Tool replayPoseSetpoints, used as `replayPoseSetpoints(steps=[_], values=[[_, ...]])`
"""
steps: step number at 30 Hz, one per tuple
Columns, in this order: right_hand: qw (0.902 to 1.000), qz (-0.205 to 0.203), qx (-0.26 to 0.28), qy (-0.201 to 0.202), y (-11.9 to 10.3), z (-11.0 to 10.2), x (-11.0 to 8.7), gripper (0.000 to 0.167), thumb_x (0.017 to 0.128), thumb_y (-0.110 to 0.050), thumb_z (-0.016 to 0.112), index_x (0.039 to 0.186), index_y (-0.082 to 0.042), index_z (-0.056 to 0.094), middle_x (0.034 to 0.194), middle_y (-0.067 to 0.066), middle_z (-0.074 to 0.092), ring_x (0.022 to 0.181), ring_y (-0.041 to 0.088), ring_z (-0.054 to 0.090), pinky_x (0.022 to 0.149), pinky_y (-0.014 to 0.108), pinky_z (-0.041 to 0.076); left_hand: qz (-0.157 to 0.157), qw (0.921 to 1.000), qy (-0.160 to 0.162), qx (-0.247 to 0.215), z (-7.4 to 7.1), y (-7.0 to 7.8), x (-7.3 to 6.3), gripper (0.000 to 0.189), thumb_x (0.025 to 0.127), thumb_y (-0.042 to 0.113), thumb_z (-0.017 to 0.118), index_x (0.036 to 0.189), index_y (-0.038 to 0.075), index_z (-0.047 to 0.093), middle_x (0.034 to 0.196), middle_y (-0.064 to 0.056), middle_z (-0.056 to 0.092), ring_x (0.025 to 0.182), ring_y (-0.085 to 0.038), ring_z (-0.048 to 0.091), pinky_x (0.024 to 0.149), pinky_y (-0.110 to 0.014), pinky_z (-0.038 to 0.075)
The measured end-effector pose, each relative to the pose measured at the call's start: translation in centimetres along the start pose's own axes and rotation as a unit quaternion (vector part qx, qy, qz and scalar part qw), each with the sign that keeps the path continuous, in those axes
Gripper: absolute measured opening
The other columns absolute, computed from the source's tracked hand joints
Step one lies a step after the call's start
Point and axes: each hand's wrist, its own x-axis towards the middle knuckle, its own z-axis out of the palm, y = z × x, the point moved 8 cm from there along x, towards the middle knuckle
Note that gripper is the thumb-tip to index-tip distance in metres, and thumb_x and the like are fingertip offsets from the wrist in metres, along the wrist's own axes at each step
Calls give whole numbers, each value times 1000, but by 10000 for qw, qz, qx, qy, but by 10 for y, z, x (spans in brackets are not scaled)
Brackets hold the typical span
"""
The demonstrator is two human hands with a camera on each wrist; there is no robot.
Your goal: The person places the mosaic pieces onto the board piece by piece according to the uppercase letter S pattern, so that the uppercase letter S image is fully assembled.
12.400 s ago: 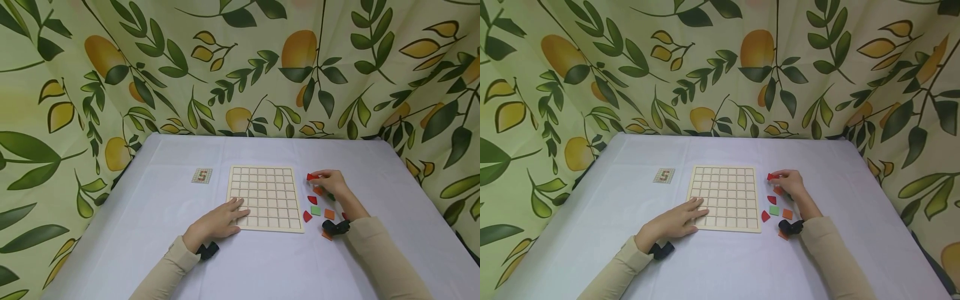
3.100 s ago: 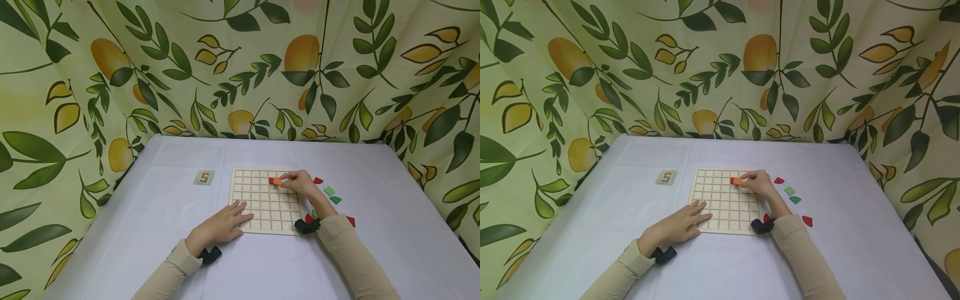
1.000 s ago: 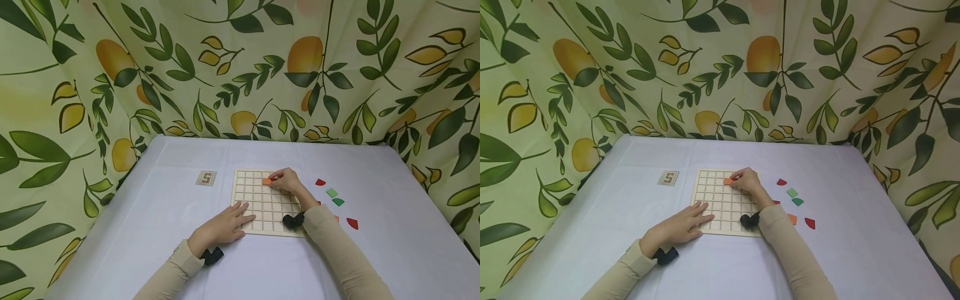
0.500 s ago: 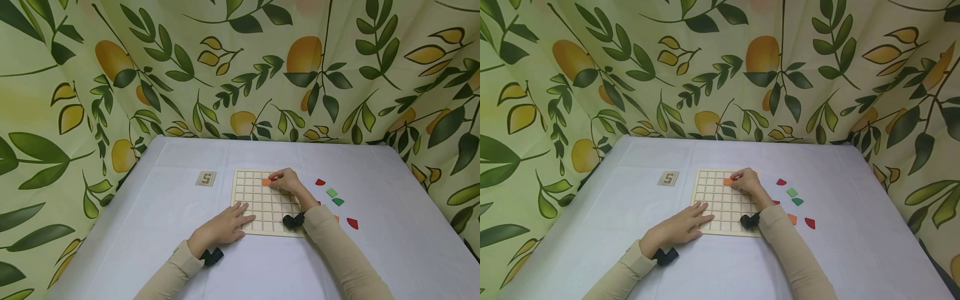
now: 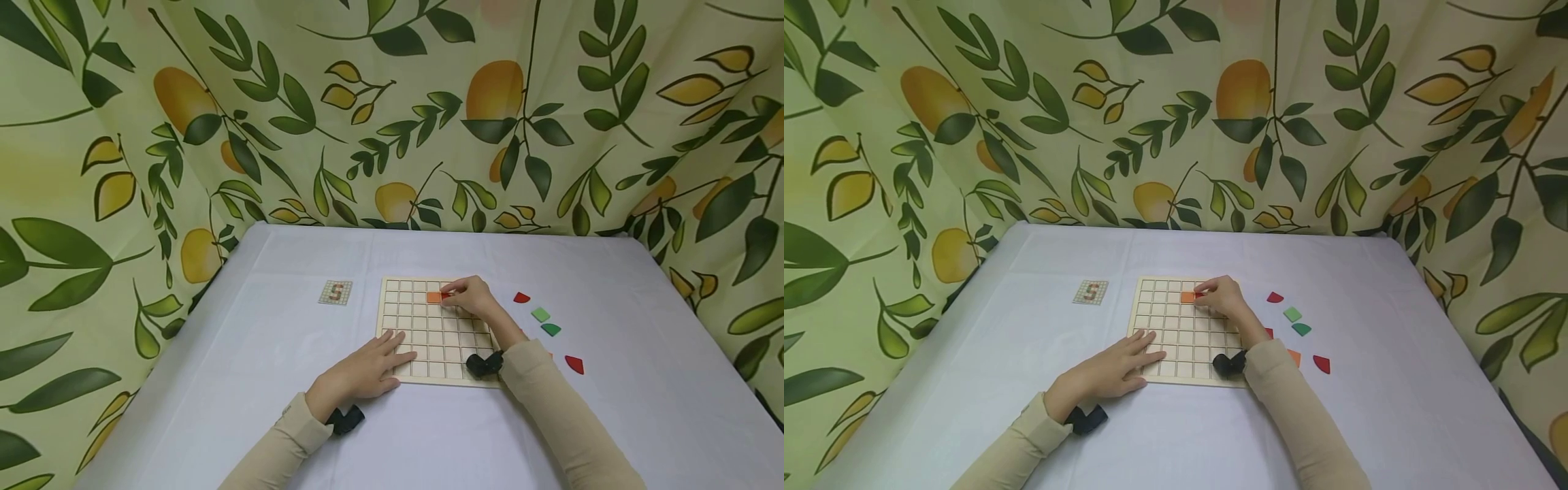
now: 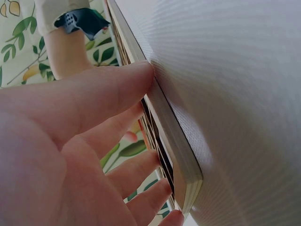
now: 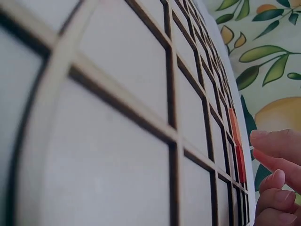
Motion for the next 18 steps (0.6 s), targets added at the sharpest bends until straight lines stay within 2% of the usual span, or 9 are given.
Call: replayPoseSetpoints(steps=[4, 10, 13, 18], values=[[10000, -42, 32, -38, 0, -3, -5, 28, 82, -16, 75, 108, -5, 74, 89, 6, 59, 77, 17, 41, 60, 24, 36, -2, 10000, 25, -3, 0, 0, 0, 51, 97, 25, 56, 146, 22, 43, 161, -13, 25, 151, -34, 20, 124, -47, 24], [9995, -132, 228, -150, -2, -7, -15, 29, 83, -15, 74, 108, -1, 72, 66, -2, 43, 66, 15, 38, 57, 24, 33, 40, 10000, 60, 21, 1, -1, 1, 51, 96, 25, 56, 146, 22, 44, 161, -14, 26, 151, -35, 20, 123, -48, 25], [9994, -177, 273, -153, -3, -9, -20, 30, 83, -14, 74, 109, 0, 72, 63, -3, 42, 61, 13, 36, 54, 23, 32, 72, 9999, 70, 2, 1, -1, 1, 51, 96, 24, 56, 146, 21, 44, 161, -15, 26, 151, -36, 20, 123, -48, 25], [9995, -233, 178, -126, -1, -15, -26, 29, 83, -14, 74, 108, 0, 72, 68, -3, 45, 65, 14, 37, 52, 23, 31, 90, 9999, 67, -31, 1, -1, 1, 51, 96, 24, 56, 146, 21, 44, 161, -15, 26, 151, -36, 20, 123, -48, 24]])
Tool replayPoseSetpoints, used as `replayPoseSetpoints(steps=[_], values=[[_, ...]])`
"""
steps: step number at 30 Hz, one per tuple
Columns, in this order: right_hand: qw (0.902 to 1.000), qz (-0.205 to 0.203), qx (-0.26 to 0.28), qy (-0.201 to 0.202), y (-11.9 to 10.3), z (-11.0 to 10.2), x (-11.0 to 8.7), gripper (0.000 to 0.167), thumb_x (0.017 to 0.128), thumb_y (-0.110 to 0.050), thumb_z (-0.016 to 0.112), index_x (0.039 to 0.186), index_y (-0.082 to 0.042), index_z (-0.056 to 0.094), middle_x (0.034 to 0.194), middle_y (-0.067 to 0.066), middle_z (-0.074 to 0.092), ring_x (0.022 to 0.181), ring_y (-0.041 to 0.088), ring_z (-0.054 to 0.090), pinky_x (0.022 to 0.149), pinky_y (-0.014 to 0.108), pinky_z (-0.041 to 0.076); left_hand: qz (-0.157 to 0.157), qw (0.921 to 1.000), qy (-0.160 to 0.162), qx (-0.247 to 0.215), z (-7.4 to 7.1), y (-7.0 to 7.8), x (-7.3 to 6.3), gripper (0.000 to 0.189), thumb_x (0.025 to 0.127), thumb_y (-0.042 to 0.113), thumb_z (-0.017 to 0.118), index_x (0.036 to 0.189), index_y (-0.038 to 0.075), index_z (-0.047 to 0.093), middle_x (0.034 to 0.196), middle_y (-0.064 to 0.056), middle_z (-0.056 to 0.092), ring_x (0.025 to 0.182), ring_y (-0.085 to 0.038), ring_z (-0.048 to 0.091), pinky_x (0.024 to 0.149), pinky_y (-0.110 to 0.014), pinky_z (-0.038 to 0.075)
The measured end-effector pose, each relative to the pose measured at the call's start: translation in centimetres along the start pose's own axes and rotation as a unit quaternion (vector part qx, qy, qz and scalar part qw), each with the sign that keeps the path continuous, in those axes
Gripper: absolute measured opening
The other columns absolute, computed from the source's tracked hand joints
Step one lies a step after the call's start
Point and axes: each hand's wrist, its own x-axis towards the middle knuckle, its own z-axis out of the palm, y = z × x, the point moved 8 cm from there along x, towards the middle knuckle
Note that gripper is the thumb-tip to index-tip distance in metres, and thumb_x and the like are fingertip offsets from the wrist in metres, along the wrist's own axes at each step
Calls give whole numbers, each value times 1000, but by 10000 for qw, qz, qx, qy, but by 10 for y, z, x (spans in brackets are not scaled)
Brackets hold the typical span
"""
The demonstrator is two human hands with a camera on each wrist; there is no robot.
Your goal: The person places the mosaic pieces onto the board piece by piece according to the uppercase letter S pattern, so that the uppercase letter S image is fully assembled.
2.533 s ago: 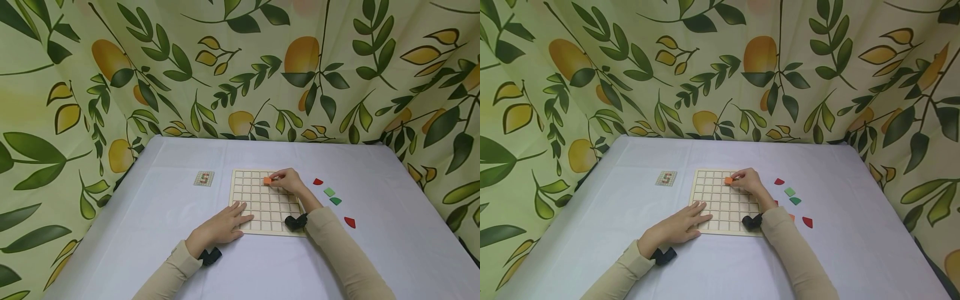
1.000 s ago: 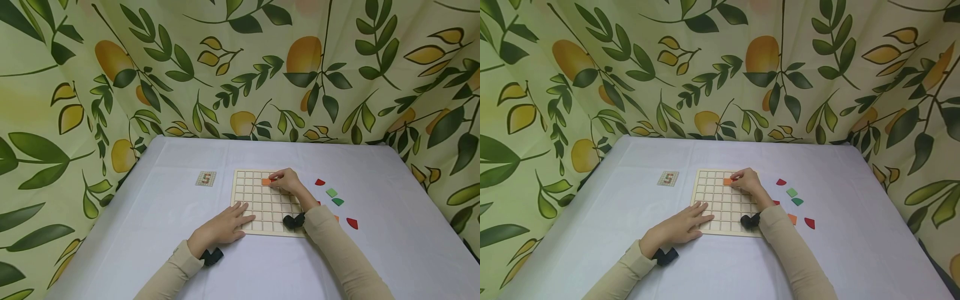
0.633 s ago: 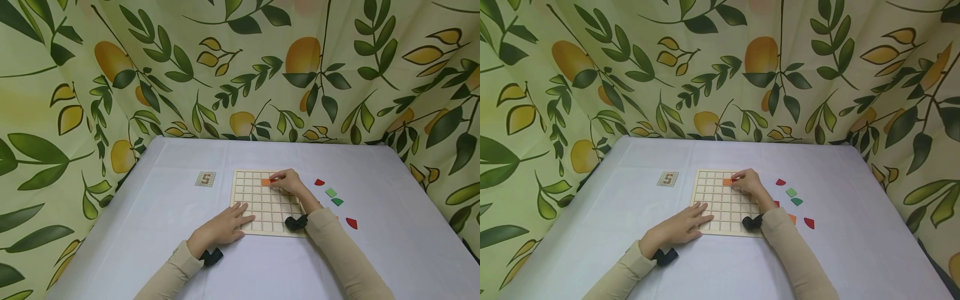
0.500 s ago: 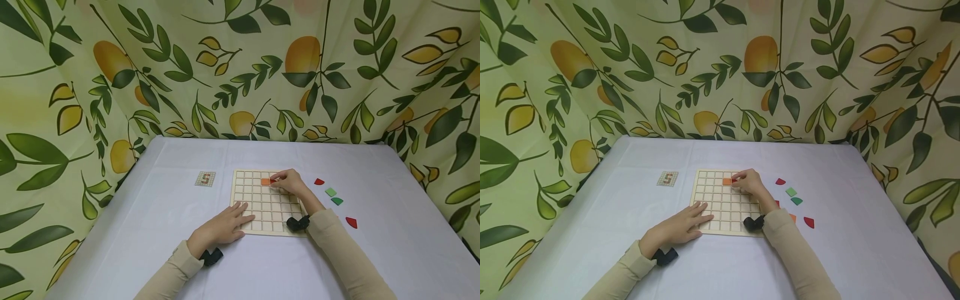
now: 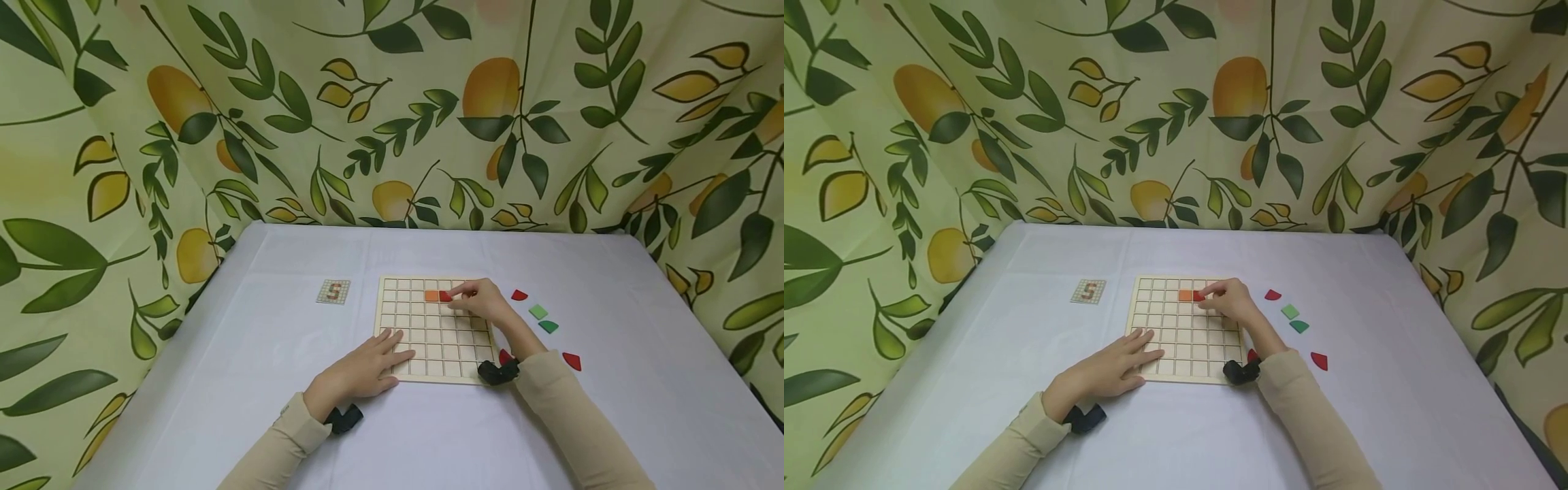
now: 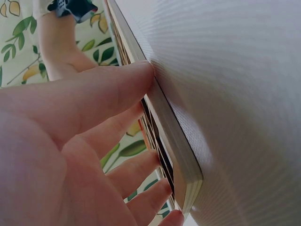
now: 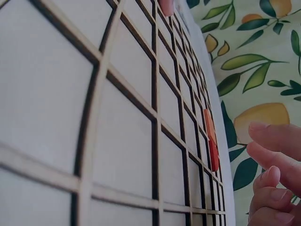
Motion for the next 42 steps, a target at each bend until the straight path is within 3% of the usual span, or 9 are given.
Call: replayPoseSetpoints(steps=[5, 16, 27, 36, 42], values=[[9998, -138, -123, -29, -2, -5, -7, 30, 84, -15, 73, 109, 1, 71, 69, -3, 46, 67, 14, 39, 54, 23, 33, 31, 10000, 36, 45, 0, 1, 0, 50, 96, 24, 56, 145, 20, 45, 160, -15, 26, 151, -36, 20, 123, -48, 24], [9996, 31, -281, -59, 6, -14, -23, 31, 83, -17, 74, 109, -1, 72, 73, -1, 47, 77, 17, 43, 64, 26, 35, 25, 10000, 42, 23, 0, -1, 0, 50, 97, 24, 56, 145, 19, 45, 160, -15, 27, 151, -36, 20, 123, -48, 24], [9989, 94, -435, -132, 18, -26, -37, 33, 83, -21, 75, 110, -3, 72, 73, -2, 50, 74, 16, 43, 58, 22, 35, 12, 9999, 32, 98, 1, -1, 0, 50, 97, 26, 55, 146, 21, 44, 160, -14, 27, 151, -35, 20, 124, -47, 24], [9991, -121, -357, -214, 25, -33, -49, 33, 84, -18, 73, 110, 2, 70, 72, -2, 48, 63, 10, 39, 49, 20, 32, 49, 9999, 71, 73, 1, -1, 0, 50, 97, 26, 55, 146, 20, 44, 160, -14, 26, 151, -35, 20, 123, -48, 24], [9986, -105, -418, -313, 32, -33, -56, 32, 84, -19, 73, 108, 2, 71, 71, -3, 48, 64, 10, 42, 53, 19, 34, 85, 9999, 90, 73, 1, 0, 0, 50, 97, 25, 55, 145, 20, 44, 160, -15, 27, 151, -36, 21, 123, -49, 25]])
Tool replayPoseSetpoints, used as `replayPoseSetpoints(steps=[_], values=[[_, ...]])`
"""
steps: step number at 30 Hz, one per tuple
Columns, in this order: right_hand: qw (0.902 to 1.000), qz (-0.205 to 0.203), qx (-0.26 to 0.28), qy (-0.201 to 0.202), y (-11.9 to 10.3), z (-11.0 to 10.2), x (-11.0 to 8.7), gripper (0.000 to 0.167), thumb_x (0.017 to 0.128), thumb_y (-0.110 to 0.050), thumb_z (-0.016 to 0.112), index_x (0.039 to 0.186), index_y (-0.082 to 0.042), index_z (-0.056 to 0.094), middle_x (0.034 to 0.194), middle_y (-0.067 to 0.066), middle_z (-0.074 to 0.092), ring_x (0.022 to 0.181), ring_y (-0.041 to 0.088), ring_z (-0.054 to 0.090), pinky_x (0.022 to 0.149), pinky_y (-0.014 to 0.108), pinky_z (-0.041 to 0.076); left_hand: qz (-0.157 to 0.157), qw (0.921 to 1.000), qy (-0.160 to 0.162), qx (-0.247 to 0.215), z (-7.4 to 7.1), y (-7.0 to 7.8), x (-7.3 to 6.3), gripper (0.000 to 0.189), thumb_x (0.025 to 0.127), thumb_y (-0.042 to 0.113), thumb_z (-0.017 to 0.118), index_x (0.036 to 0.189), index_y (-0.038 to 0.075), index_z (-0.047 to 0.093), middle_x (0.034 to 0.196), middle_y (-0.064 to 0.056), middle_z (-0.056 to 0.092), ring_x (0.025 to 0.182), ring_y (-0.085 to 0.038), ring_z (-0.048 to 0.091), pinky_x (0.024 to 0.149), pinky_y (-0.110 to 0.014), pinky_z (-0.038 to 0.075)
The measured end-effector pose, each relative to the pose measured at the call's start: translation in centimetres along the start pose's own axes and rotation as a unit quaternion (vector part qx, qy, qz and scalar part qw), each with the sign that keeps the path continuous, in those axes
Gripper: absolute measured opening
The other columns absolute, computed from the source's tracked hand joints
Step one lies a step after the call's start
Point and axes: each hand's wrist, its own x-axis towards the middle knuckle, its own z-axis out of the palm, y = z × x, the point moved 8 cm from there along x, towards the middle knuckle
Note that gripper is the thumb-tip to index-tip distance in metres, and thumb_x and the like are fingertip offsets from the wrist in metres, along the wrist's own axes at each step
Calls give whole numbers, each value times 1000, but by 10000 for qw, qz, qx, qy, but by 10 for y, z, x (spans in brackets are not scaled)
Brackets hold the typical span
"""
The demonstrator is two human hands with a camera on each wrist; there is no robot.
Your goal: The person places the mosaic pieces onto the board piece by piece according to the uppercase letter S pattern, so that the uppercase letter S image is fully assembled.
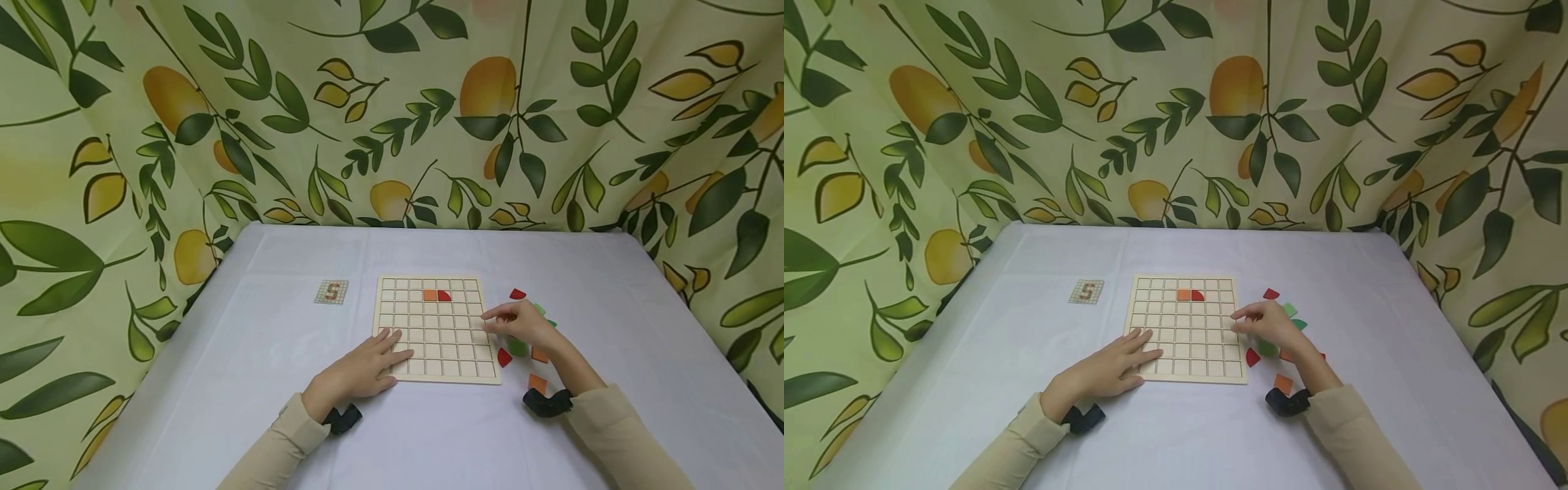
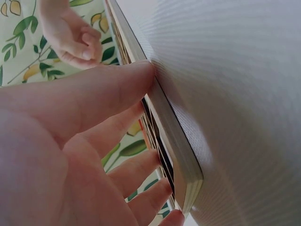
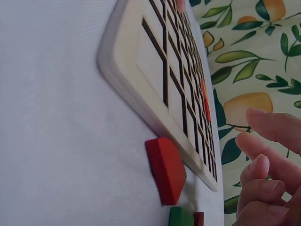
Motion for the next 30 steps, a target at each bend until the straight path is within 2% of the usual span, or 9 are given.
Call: replayPoseSetpoints(steps=[9, 16, 23, 30], values=[[9998, -74, 112, -131, 10, 5, -11, 32, 82, -16, 75, 106, 5, 70, 68, -2, 50, 63, 7, 44, 52, 16, 36, -18, 10000, -44, 29, 1, 0, 0, 50, 97, 25, 55, 146, 20, 44, 160, -15, 27, 151, -36, 20, 123, -49, 25], [9993, -256, 29, -263, 13, 4, -18, 31, 83, -17, 74, 106, 5, 71, 69, -2, 52, 61, 4, 43, 52, 17, 35, -5, 10000, -12, 73, 2, 0, 0, 50, 97, 25, 56, 146, 19, 44, 160, -15, 27, 150, -36, 22, 123, -49, 25], [9991, -169, -192, -338, 20, 2, -23, 26, 80, -11, 75, 103, 2, 73, 68, -3, 51, 61, 5, 43, 53, 16, 34, 39, 10000, 4, 90, 0, 1, 0, 50, 97, 24, 55, 146, 19, 44, 160, -16, 27, 150, -37, 21, 123, -49, 25], [9978, -242, -202, -583, 23, 3, -26, 27, 77, -9, 77, 102, 2, 73, 67, -3, 50, 58, 2, 40, 51, 15, 31, 25, 10000, -23, 65, 0, 1, 0, 50, 97, 25, 55, 146, 19, 44, 160, -16, 27, 151, -37, 20, 123, -49, 25]])
